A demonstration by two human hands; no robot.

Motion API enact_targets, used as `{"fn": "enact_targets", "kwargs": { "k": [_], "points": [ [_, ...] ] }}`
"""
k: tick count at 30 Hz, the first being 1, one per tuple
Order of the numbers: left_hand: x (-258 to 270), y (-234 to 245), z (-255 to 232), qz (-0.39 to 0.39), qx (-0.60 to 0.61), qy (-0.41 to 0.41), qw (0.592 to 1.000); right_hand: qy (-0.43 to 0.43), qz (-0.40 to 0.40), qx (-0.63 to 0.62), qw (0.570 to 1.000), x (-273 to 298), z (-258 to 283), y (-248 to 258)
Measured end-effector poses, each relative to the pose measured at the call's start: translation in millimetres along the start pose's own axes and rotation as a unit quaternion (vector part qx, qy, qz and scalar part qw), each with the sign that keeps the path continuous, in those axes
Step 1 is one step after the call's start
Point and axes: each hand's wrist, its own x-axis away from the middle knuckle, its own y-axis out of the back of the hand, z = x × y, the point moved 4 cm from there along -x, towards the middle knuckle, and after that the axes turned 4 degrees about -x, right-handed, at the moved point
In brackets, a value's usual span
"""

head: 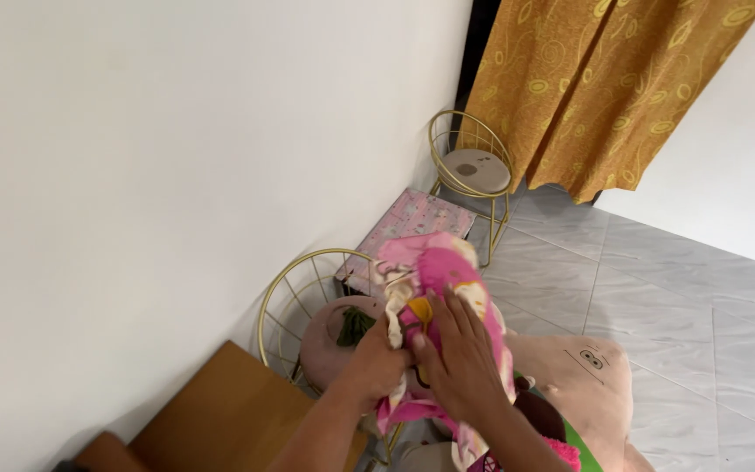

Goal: The recorder uses a handheld vacuum cleaner to clean a pillow and then a pink patterned clothing item on a wooden surface.

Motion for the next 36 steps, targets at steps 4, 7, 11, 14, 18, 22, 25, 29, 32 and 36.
{"fn": "enact_targets", "kwargs": {
  "k": [4,7,11,14,18,22,25,29,32,36],
  "points": [
    [33.5,20.6,-24.4,0.065,-0.04,-0.046,0.996,-0.037,-0.005,0.036,0.999,-24.6,-42.0,-9.5],
    [67.5,40.3,-23.5,0.043,-0.049,0.013,0.998,-0.151,-0.039,-0.124,0.98,-12.4,-77.5,0.2],
    [111.2,53.4,-20.2,0.081,-0.128,-0.013,0.988,-0.324,-0.032,-0.229,0.917,34.0,-81.6,18.9],
    [146.2,53.1,-21.2,0.094,-0.129,-0.029,0.987,-0.338,-0.068,-0.353,0.87,78.0,-80.2,32.0],
    [193.1,51.0,-26.0,0.108,-0.187,-0.085,0.973,-0.433,-0.069,-0.337,0.833,144.8,-44.5,64.4],
    [241.3,31.7,-47.7,0.117,-0.23,-0.063,0.964,-0.431,-0.072,-0.437,0.786,196.4,12.3,97.9],
    [260.8,9.2,-54.6,0.09,-0.324,-0.138,0.931,-0.399,-0.085,-0.421,0.81,216.0,64.5,115.6],
    [266.9,-33.1,-43.6,0.016,-0.375,-0.171,0.911,-0.081,-0.115,-0.079,0.987,216.9,122.1,111.3],
    [277.3,-60.7,-51.1,0.046,-0.321,-0.194,0.926,0.084,-0.125,-0.043,0.988,228.6,145.1,108.5],
    [286.3,-74.1,-71.7,0.105,-0.317,-0.189,0.923,0.074,-0.16,0.018,0.984,242.5,103.9,124.9]
  ]
}}
